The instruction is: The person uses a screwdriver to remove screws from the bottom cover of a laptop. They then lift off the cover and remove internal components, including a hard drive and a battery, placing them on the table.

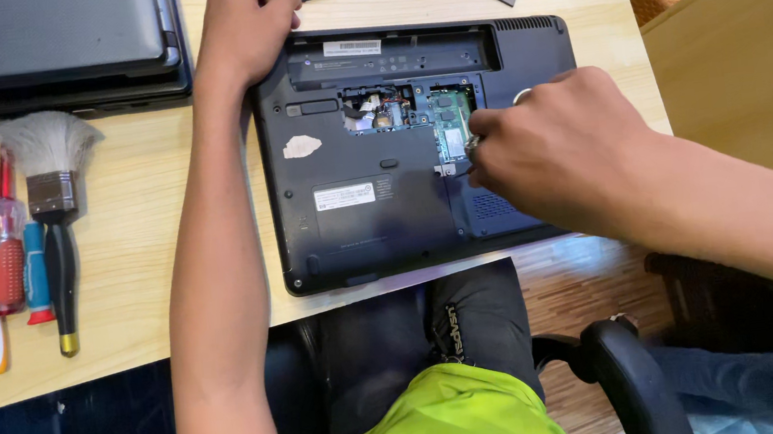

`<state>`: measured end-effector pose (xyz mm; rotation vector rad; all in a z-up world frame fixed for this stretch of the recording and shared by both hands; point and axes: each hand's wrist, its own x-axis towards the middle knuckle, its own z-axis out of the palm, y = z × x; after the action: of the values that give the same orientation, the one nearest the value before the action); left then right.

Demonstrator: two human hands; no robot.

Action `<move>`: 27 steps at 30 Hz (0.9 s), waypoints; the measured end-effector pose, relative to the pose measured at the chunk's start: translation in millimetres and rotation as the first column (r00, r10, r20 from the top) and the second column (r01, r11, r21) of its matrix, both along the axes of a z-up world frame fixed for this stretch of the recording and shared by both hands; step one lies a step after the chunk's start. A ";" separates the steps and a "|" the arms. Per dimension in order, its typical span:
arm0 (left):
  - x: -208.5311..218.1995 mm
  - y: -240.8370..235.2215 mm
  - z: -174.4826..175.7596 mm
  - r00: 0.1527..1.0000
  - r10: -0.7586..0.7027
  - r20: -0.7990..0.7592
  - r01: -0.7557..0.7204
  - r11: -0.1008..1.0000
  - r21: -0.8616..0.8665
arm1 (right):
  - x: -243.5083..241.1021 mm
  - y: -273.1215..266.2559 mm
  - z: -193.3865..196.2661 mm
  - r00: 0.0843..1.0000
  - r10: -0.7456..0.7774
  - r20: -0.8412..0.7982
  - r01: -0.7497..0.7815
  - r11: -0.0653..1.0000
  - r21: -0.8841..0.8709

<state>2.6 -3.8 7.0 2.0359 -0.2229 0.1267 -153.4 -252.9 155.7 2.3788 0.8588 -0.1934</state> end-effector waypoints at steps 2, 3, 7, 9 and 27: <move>-1.5 -0.4 1.4 1.000 -0.014 0.009 0.014 1.000 0.015 | -13.4 -14.7 13.6 0.999 -0.054 0.008 0.053 0.998 0.044; -2.5 0.7 1.8 1.000 -0.021 0.019 0.020 0.999 0.031 | -20.0 -20.9 20.2 0.995 -0.099 0.015 0.097 0.991 0.089; -3.2 -1.6 0.8 0.995 -0.004 0.099 0.001 1.000 0.029 | -69.7 -97.7 8.3 0.937 -0.324 0.132 0.300 0.938 0.174; -18.8 -4.5 21.7 0.988 0.086 0.129 -0.123 0.941 0.316 | -100.3 -149.4 -12.9 0.725 -0.689 -0.024 0.627 0.645 0.437; -151.4 -81.9 63.3 0.671 -0.612 0.419 0.105 0.638 0.763 | -183.9 -194.1 -179.1 0.542 -0.760 -0.359 0.649 0.107 0.753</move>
<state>-148.8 -85.7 70.3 2.5477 -1.3516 0.5654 -337.2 -447.1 -23.4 3.5215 -0.6178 0.0346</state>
